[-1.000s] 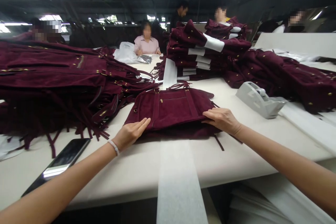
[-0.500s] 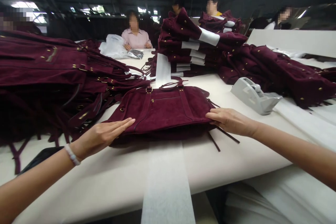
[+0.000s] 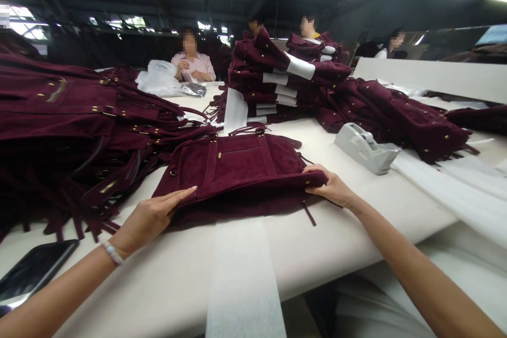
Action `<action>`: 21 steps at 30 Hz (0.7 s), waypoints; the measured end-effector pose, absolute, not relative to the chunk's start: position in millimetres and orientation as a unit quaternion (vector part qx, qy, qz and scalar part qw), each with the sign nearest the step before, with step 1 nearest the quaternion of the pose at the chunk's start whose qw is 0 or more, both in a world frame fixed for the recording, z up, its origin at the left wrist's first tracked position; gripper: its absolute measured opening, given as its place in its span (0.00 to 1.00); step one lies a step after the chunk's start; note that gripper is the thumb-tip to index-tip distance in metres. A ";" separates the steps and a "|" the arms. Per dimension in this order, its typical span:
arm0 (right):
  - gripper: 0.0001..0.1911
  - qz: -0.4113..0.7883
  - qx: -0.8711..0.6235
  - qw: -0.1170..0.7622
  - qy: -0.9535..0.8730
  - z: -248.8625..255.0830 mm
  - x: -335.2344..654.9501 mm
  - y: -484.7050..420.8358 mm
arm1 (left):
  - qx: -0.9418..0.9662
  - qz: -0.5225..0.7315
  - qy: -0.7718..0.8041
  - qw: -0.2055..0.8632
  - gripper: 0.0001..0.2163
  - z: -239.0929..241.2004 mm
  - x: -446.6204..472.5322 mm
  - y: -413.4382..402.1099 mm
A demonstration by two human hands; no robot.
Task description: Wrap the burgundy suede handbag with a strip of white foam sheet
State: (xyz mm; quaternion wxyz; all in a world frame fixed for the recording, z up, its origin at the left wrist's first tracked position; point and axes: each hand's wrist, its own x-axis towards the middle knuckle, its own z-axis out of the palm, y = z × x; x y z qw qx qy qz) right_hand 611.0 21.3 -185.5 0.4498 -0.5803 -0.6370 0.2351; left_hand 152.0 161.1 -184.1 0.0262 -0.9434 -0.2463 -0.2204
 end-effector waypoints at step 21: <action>0.19 -0.223 -0.468 0.251 -0.817 -206.3 598.3 -10.4 | -0.965 -0.162 -0.173 0.113 0.26 -174.2 123.2 139.9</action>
